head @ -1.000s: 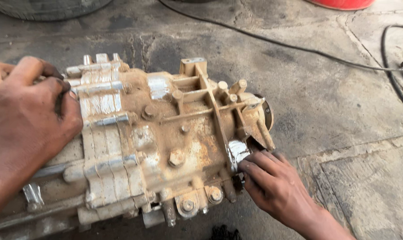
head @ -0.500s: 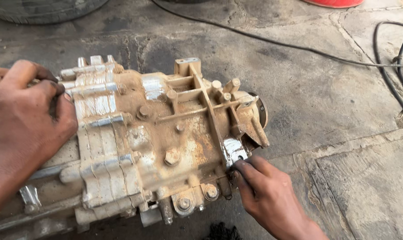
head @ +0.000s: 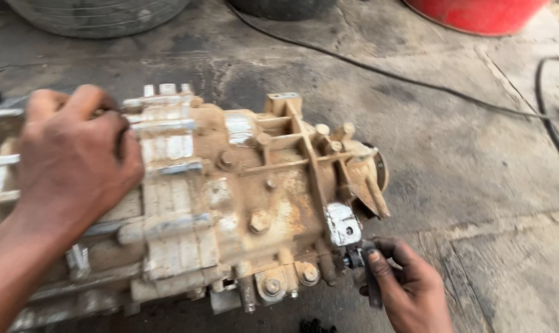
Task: The person uses a small metal scraper to remove dirt and grime from the surface of a large, dirty mechanical component resting on the floor. They repeatedly scrape the same area while holding the component steady with their other hand.
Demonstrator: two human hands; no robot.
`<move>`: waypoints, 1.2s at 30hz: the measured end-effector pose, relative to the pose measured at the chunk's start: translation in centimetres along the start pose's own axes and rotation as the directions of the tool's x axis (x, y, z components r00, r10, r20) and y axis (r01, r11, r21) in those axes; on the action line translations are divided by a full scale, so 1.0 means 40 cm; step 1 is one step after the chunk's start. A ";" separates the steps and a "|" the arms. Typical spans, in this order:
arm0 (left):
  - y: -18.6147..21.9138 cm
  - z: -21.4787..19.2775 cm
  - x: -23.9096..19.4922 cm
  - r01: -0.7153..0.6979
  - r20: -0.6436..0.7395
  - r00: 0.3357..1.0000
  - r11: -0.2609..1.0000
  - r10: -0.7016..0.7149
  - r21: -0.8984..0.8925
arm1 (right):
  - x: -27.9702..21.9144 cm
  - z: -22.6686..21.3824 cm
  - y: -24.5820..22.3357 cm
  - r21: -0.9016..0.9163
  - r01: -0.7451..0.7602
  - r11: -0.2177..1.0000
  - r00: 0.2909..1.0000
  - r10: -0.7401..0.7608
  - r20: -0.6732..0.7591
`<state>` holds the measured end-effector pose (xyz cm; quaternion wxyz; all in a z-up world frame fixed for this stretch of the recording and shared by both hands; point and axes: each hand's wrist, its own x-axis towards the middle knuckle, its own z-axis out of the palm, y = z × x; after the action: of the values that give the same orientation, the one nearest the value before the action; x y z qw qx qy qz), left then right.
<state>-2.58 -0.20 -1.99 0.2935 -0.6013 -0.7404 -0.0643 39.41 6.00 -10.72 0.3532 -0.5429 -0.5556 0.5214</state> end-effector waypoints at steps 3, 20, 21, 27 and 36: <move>-0.010 0.019 -0.008 0.005 -0.039 0.999 0.997 -0.008 -0.076 | 0.037 0.024 -0.068 -0.482 0.026 0.876 0.996 0.021 0.091; -0.024 -0.008 -0.009 0.062 -0.245 0.960 0.956 -0.135 -0.286 | 0.183 0.275 -0.415 -0.659 0.678 -0.325 0.735 0.272 0.622; -0.030 -0.007 -0.013 0.079 -0.258 0.952 0.947 -0.164 -0.311 | 0.181 0.288 -0.416 -0.648 0.687 -0.329 0.727 0.283 0.626; -0.028 0.047 -0.038 0.015 -0.423 0.884 0.917 -0.198 -0.398 | 0.189 0.272 -0.398 -0.624 0.613 -0.485 0.789 0.420 0.448; -0.031 0.078 -0.023 0.065 -0.264 0.949 0.924 -0.174 -0.376 | 0.182 0.273 -0.391 -0.716 0.575 -0.397 0.813 0.378 0.444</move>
<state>-4.74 0.08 -4.70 0.2793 -0.5819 -0.6999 -0.3058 24.11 13.02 0.81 -0.3894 -0.3386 -0.8510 -0.0977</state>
